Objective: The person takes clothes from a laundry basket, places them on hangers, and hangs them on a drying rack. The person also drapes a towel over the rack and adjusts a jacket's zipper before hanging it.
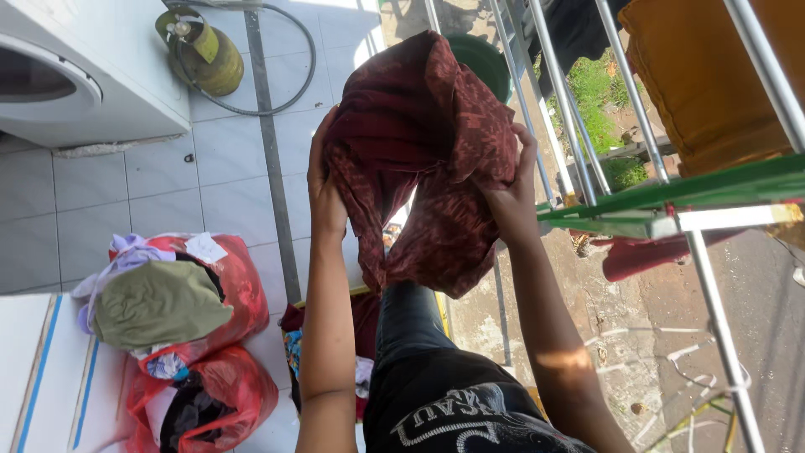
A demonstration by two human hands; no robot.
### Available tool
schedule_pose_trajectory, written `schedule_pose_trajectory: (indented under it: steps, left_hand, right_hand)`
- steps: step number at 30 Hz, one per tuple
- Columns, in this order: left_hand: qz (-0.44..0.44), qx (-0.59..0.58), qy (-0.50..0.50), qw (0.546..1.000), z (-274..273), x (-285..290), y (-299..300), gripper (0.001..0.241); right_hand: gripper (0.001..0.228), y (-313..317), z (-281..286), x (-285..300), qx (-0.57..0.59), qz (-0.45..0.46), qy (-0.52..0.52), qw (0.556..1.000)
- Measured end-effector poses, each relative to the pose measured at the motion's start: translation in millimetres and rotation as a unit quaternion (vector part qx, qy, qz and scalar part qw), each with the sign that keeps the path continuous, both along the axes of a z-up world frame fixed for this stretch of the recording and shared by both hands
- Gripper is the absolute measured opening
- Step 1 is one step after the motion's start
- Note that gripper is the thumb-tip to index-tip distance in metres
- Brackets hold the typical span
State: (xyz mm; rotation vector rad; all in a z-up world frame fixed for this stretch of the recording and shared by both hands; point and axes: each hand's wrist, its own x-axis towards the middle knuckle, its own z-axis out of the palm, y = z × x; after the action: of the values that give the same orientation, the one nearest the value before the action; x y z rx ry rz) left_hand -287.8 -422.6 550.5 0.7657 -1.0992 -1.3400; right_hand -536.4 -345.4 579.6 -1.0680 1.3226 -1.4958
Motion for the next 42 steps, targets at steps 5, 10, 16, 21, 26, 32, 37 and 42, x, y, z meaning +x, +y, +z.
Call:
schedule_pose_trajectory:
  steps: [5, 10, 16, 21, 26, 32, 37, 42]
  left_hand:
    - [-0.016, 0.015, -0.010, 1.000, -45, 29, -183, 0.044]
    - [-0.038, 0.106, -0.026, 0.993, -59, 65, -301, 0.040]
    - [-0.055, -0.087, -0.591, 0.800, -35, 92, -386, 0.058]
    - [0.004, -0.233, -0.640, 0.732, -15, 84, -421, 0.059]
    - [0.026, -0.231, -0.705, 0.671, -3, 74, -449, 0.071]
    - [-0.046, -0.141, -0.526, 0.838, -23, 32, -486, 0.076]
    - [-0.012, -0.301, -0.474, 0.827, -30, 21, -517, 0.069]
    - [-0.256, -0.137, -0.254, 0.923, -15, 3, -542, 0.040]
  right_hand:
    - [0.051, -175, -65, -23, 0.025, -0.030, -0.092, 0.995]
    - [0.040, -289, -107, -49, 0.003, -0.074, -0.125, 0.989]
    - [0.027, -323, -79, -85, 0.158, -0.127, 0.375, 0.905]
    - [0.033, -328, -36, -95, 0.133, -0.109, 0.438, 0.882]
    - [0.030, -332, 11, -105, 0.140, -0.146, 0.392, 0.897]
    - [0.023, -352, 25, -135, -0.024, -0.173, 0.439, 0.881]
    - [0.012, -376, 18, -168, -0.097, -0.180, 0.205, 0.957]
    - [0.028, -401, 16, -176, -0.143, -0.127, -0.099, 0.977]
